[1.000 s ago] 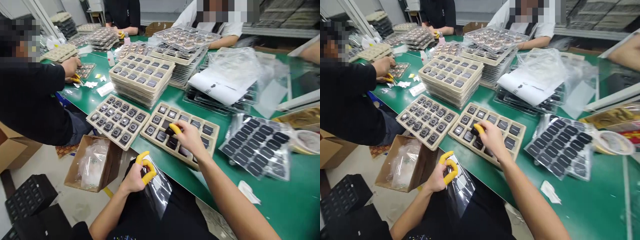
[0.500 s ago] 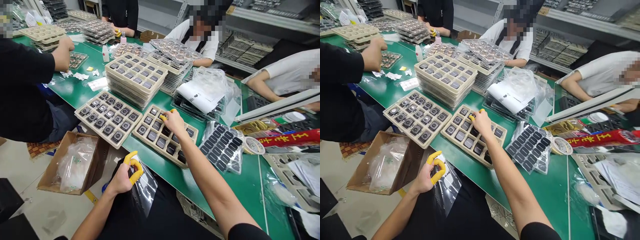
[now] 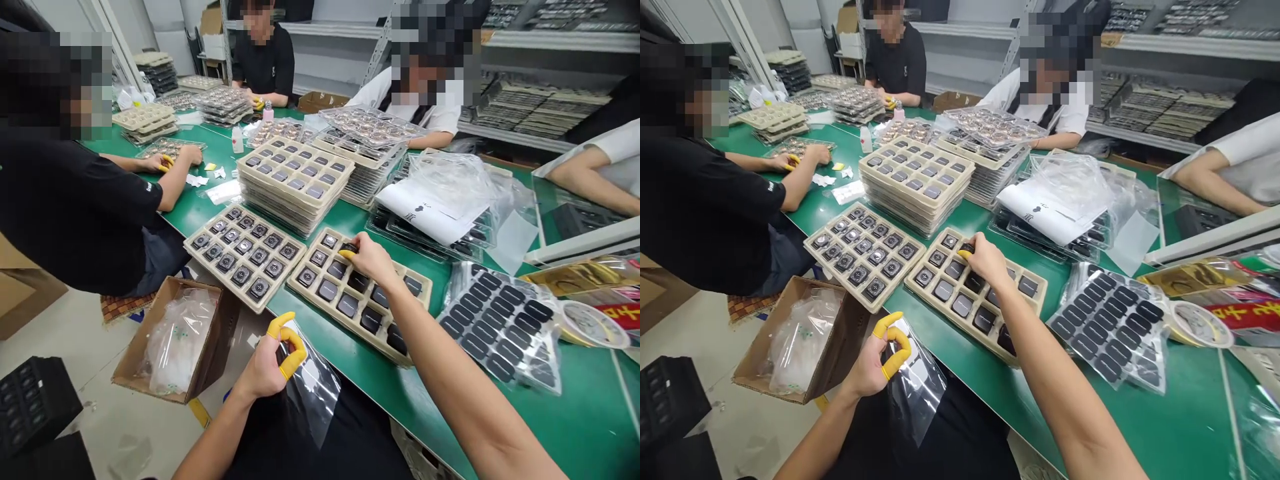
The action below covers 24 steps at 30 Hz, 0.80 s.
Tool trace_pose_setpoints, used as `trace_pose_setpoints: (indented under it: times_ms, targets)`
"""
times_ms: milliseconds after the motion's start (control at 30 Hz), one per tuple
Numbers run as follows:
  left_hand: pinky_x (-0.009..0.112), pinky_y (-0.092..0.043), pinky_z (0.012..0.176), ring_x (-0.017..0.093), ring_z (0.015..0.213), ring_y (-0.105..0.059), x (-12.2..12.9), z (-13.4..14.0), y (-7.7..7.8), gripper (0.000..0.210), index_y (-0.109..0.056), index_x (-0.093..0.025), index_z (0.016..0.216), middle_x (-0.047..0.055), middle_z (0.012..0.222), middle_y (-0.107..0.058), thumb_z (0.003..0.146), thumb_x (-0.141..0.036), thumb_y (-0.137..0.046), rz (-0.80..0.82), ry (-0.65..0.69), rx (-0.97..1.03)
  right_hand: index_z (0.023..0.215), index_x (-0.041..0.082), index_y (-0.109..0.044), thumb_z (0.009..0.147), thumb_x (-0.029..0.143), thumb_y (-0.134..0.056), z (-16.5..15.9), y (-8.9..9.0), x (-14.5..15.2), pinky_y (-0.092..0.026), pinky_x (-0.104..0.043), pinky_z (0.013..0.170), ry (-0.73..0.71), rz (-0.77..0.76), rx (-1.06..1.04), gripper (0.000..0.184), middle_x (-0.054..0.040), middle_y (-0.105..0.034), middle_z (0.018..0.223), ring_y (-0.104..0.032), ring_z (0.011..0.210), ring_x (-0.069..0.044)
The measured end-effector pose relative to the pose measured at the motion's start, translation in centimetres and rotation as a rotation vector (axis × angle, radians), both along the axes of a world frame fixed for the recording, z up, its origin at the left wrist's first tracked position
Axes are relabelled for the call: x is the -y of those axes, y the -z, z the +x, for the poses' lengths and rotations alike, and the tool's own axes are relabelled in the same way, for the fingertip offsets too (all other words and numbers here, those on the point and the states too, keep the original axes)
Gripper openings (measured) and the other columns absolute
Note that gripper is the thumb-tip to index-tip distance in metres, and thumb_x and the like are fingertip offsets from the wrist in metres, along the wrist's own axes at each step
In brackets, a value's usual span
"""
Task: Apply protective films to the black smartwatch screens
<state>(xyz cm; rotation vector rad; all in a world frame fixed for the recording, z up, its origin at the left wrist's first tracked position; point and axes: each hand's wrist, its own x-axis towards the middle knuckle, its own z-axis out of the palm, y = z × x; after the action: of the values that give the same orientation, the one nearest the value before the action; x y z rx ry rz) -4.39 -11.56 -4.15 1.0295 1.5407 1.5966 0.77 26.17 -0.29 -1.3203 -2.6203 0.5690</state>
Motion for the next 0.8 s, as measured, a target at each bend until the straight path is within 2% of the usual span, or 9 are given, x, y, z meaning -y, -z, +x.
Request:
trace_pose_setpoints:
  times_ms: [100,233,267,300,333,400,533,667,800]
  targets:
    - [0.036,-0.059,0.092,0.018,0.087,-0.067,-0.6,-0.3,-0.8,0.06,-0.055,-0.02,0.158,0.003,0.096,-0.073,0.106,-0.045,-0.073,-0.036,0.009,-0.076,0.132,0.02,-0.062,0.098,0.045,-0.07,1.5,-1.3,2.4,-0.051,-0.042,0.081,0.023,-0.031,-0.153,0.043,-0.0134,-0.075,0.103,-0.069,0.092,-0.033]
    - [0.036,-0.064,0.089,0.019,0.086,-0.069,-1.3,-0.2,-2.0,0.061,-0.052,-0.022,0.162,0.003,0.097,-0.076,0.106,-0.038,-0.07,-0.062,0.006,-0.289,0.121,0.026,-0.066,0.098,0.07,-0.067,5.6,-2.5,10.4,-0.055,-0.038,0.075,-0.132,-0.196,-0.331,0.05,-0.0066,-0.073,0.095,-0.068,0.083,-0.027]
    - [0.036,-0.065,0.087,0.019,0.085,-0.069,-1.5,0.1,-2.1,0.062,-0.052,-0.022,0.162,0.003,0.099,-0.076,0.106,-0.038,-0.071,-0.056,-0.001,-0.374,0.12,0.027,-0.066,0.098,0.073,-0.067,6.7,-2.5,12.9,-0.058,-0.037,0.076,-0.194,-0.276,-0.379,0.051,-0.0063,-0.075,0.1,-0.07,0.086,-0.026]
    - [0.037,-0.067,0.086,0.02,0.085,-0.07,-1.7,0.3,-2.1,0.061,-0.053,-0.021,0.161,0.005,0.101,-0.077,0.105,-0.038,-0.071,-0.05,-0.004,-0.47,0.118,0.027,-0.067,0.096,0.072,-0.072,7.7,-2.2,15.2,-0.06,-0.037,0.079,-0.233,-0.435,-0.49,0.05,-0.0073,-0.076,0.105,-0.072,0.091,-0.026]
    - [0.039,-0.068,0.084,0.022,0.085,-0.071,-1.9,0.6,-2.1,0.059,-0.055,-0.019,0.158,0.007,0.103,-0.077,0.105,-0.04,-0.07,-0.041,-0.003,-0.579,0.116,0.028,-0.067,0.095,0.07,-0.076,8.5,-1.9,17.3,-0.061,-0.037,0.08,-0.229,-0.588,-0.564,0.048,-0.0066,-0.076,0.105,-0.074,0.091,-0.025]
    - [0.044,-0.07,0.08,0.026,0.085,-0.073,-2.3,1.1,-1.8,0.05,-0.062,-0.014,0.149,0.012,0.102,-0.078,0.107,-0.041,-0.065,-0.033,0.002,-0.812,0.11,0.028,-0.067,0.089,0.067,-0.085,9.5,-0.9,20.1,-0.062,-0.035,0.078,-0.164,-0.768,-0.667,0.048,-0.0051,-0.075,0.102,-0.072,0.088,-0.024]
    - [0.048,-0.071,0.076,0.031,0.081,-0.076,-2.8,1.8,-1.0,0.04,-0.068,-0.01,0.134,0.014,0.091,-0.077,0.11,-0.04,-0.058,-0.08,0.02,-1.109,0.1,0.026,-0.068,0.076,0.064,-0.094,9.7,1.0,21.0,-0.059,-0.032,0.069,-0.02,-0.874,-0.707,0.052,-0.0024,-0.07,0.094,-0.063,0.078,-0.019]
    - [0.046,-0.071,0.073,0.03,0.079,-0.076,-3.1,2.0,-0.6,0.037,-0.069,-0.011,0.124,0.013,0.089,-0.077,0.106,-0.043,-0.062,-0.116,0.022,-1.114,0.1,0.025,-0.072,0.069,0.064,-0.098,9.7,1.7,20.2,-0.052,-0.029,0.062,0.038,-0.939,-0.689,0.056,-0.0015,-0.068,0.092,-0.057,0.076,-0.018]
    - [0.047,-0.071,0.077,0.03,0.08,-0.077,-3.4,2.0,-0.7,0.026,-0.07,-0.014,0.118,0.012,0.091,-0.078,0.104,-0.033,-0.057,-0.166,0.01,-1.074,0.113,0.026,-0.073,0.077,0.067,-0.095,10.2,1.9,20.7,-0.055,-0.031,0.065,0.007,-1.014,-0.74,0.059,-0.0044,-0.073,0.099,-0.065,0.082,-0.021]
